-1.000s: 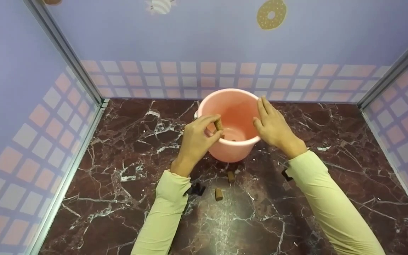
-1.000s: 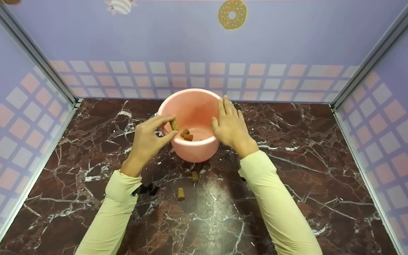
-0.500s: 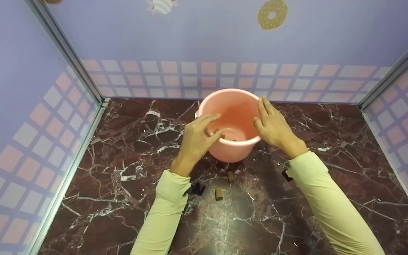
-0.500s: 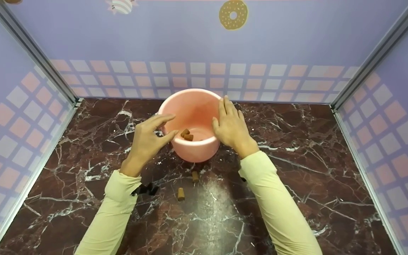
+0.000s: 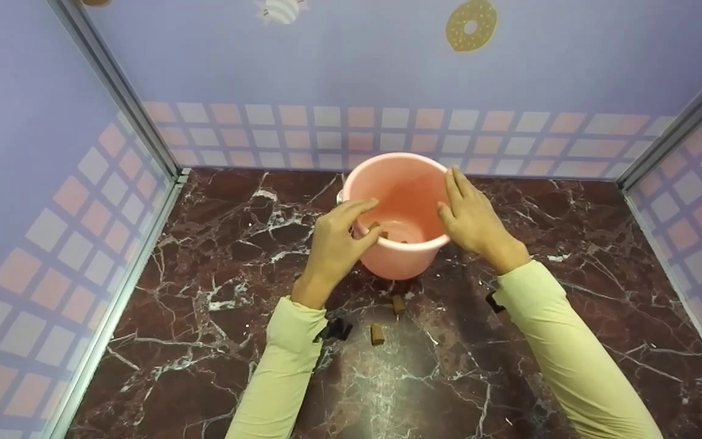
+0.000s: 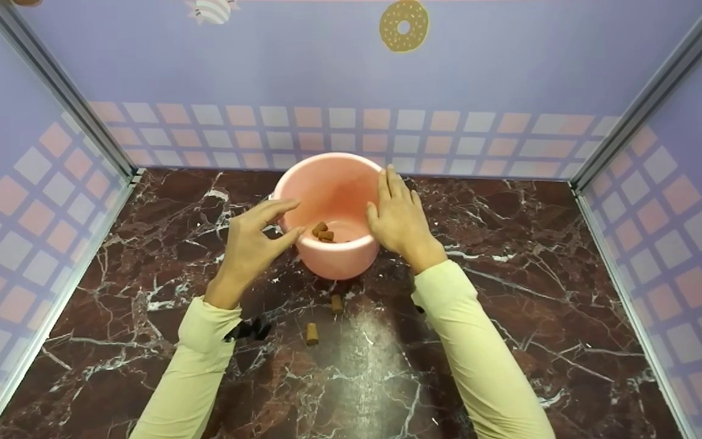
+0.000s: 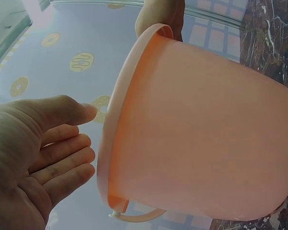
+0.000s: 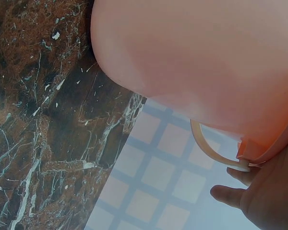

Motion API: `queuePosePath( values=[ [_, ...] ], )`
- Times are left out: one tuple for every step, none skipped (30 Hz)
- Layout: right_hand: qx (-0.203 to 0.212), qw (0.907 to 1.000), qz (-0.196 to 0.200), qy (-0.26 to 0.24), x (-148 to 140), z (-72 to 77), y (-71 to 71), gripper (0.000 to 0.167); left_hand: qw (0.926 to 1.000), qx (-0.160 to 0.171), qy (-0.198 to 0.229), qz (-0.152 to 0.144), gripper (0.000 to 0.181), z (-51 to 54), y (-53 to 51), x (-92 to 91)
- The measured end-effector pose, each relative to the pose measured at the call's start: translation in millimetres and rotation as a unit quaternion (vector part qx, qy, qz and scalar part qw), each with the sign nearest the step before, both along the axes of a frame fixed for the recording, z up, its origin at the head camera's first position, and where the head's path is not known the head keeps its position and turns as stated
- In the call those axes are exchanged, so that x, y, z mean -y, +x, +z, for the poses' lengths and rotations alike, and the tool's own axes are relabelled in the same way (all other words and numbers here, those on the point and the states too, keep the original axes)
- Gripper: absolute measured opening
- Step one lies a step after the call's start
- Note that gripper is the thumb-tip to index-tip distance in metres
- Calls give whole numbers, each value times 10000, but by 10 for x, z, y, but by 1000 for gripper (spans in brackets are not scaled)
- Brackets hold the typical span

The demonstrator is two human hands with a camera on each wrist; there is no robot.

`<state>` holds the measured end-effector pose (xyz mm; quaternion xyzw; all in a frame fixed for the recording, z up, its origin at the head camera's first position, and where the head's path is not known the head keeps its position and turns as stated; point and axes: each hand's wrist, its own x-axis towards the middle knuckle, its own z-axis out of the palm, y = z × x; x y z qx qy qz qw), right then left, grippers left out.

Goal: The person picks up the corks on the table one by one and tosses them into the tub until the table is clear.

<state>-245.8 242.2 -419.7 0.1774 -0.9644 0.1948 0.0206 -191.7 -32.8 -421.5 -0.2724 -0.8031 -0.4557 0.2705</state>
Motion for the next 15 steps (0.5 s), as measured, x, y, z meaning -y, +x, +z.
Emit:
queuePosePath(
  values=[
    [-22,10000,4,3,-1,-2,-2,70,10000,-15,-5,19,41,1,10,2],
    [-32,10000,6,5,-2,-2,-2,70,10000,-33,-6,35,42,1,20,5],
    [-32,10000,4,1,-3,-2,-3,70,10000,-54,5,44,42,-4,27,8],
    [-24,10000,-1,-6,-4,-1,-3,70,10000,-78,18,56,43,-9,34,11],
    [-11,10000,-1,-16,-3,4,-1,70,9999,-99,45,49,43,-12,43,14],
    [1,10000,-3,-22,-2,8,1,70,9999,-129,68,40,43,-12,53,18],
    [7,10000,-7,-32,-2,9,1,69,9998,-151,103,15,43,-14,62,22],
    [21,10000,-10,-40,-1,11,2,69,9998,-166,145,-17,43,-16,70,26],
    [18,10000,-10,-46,0,12,2,69,9997,-188,170,-30,42,-16,79,30],
    [9,10000,-8,-53,1,11,2,69,9996,-207,188,-37,42,-16,88,34],
    [-7,10000,-6,-61,2,11,3,69,9996,-213,205,-47,42,-20,95,38],
    [-22,10000,-5,-63,1,6,0,69,9995,-220,210,-40,41,-24,105,42],
    [-39,10000,-5,-63,-1,0,-2,69,9995,-222,206,-22,41,-31,114,46],
    [-49,10000,-2,-61,-2,-3,-2,69,9996,-225,198,4,41,-38,123,50],
    [-52,10000,0,-55,-3,-6,-2,69,9996,-231,185,40,41,-44,133,55]
  ],
)
